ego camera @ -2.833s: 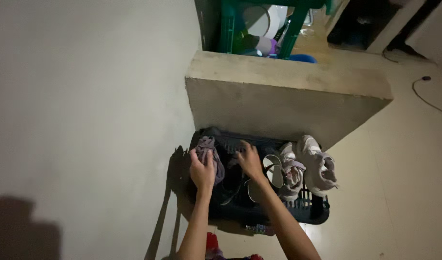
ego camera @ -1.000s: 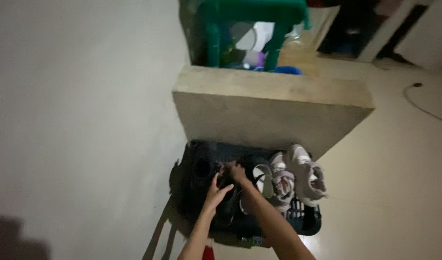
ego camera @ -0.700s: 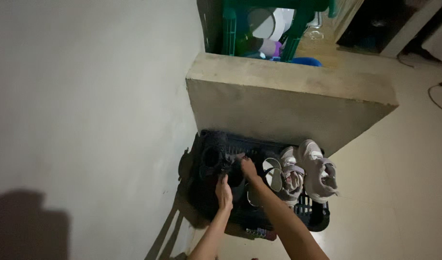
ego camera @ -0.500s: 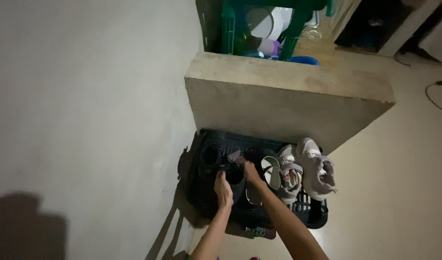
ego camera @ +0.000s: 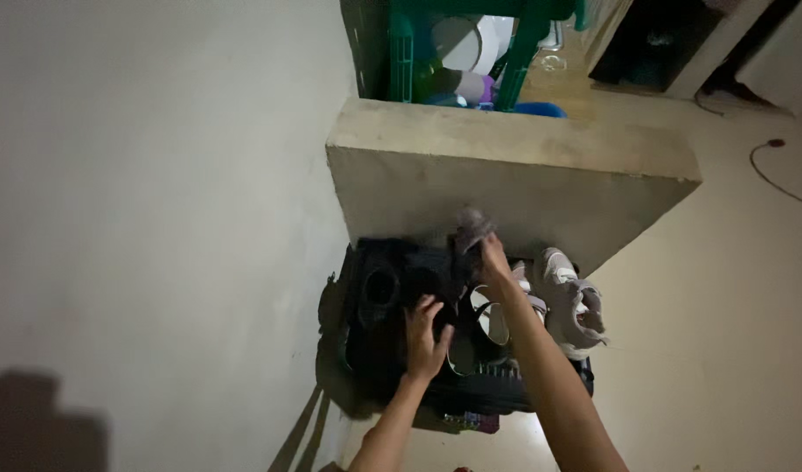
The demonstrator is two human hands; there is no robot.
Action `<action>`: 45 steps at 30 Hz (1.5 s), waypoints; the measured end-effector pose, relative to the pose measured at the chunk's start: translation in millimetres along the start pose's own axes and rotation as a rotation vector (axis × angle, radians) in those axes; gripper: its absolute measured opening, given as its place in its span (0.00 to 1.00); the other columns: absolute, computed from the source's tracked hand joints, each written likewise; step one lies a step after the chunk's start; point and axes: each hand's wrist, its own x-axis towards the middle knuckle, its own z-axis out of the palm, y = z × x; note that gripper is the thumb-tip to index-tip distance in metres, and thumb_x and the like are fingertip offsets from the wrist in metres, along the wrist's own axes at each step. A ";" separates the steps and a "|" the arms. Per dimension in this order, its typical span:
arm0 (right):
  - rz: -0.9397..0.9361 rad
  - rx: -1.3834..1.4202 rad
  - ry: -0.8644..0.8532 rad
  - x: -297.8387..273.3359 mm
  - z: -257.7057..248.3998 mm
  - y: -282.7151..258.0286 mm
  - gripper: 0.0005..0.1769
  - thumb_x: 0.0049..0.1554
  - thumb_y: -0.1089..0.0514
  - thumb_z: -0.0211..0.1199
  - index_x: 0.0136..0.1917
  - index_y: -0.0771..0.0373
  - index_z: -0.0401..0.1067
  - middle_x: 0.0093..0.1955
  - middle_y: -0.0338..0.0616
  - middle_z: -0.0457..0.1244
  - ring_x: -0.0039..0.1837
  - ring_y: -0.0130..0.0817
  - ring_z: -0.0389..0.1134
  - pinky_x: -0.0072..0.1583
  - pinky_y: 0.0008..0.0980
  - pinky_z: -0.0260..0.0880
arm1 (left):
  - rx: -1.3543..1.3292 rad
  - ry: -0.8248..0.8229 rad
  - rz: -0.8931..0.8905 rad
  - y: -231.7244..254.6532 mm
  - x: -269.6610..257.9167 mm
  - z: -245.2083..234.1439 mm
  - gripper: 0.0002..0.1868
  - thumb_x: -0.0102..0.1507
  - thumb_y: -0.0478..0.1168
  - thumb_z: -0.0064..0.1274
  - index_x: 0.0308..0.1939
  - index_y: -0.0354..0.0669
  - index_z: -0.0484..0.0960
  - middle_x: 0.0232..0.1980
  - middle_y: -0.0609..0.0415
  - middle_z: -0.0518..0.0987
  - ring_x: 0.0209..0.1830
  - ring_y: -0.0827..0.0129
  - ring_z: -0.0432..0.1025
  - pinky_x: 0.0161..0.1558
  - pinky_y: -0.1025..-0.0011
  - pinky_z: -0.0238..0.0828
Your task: The person wipes several pairs of shoes on a black plastic crate using a grey cloth. They handle each shoe individually, wiping the exterior surfaces and then placing them back on the crate. The task involves multiple shoe types including sneakers and sandals.
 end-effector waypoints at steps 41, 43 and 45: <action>0.102 -2.135 0.747 -189.3 170.6 80.3 0.36 0.50 0.49 0.56 0.73 0.44 0.67 0.78 0.52 0.58 0.73 0.50 0.61 0.69 0.46 0.63 | 0.145 -0.569 0.248 -7.5 -23.6 25.4 0.27 0.66 0.54 0.53 0.65 0.45 0.74 0.83 0.47 0.53 0.84 0.53 0.47 0.78 0.43 0.34; -0.151 -2.239 0.396 -179.4 157.8 71.8 0.36 0.52 0.50 0.58 0.74 0.53 0.67 0.77 0.58 0.57 0.74 0.55 0.58 0.71 0.52 0.56 | 0.145 -0.579 0.206 1.6 -21.9 23.9 0.28 0.66 0.54 0.54 0.66 0.44 0.74 0.82 0.45 0.53 0.83 0.52 0.47 0.77 0.44 0.34; -0.425 -2.289 0.043 -152.8 137.4 54.2 0.36 0.54 0.52 0.60 0.75 0.61 0.68 0.77 0.64 0.56 0.74 0.60 0.56 0.72 0.58 0.49 | 0.075 -0.505 0.265 5.2 -15.4 28.1 0.37 0.65 0.52 0.53 0.74 0.37 0.67 0.84 0.39 0.52 0.84 0.47 0.46 0.79 0.46 0.38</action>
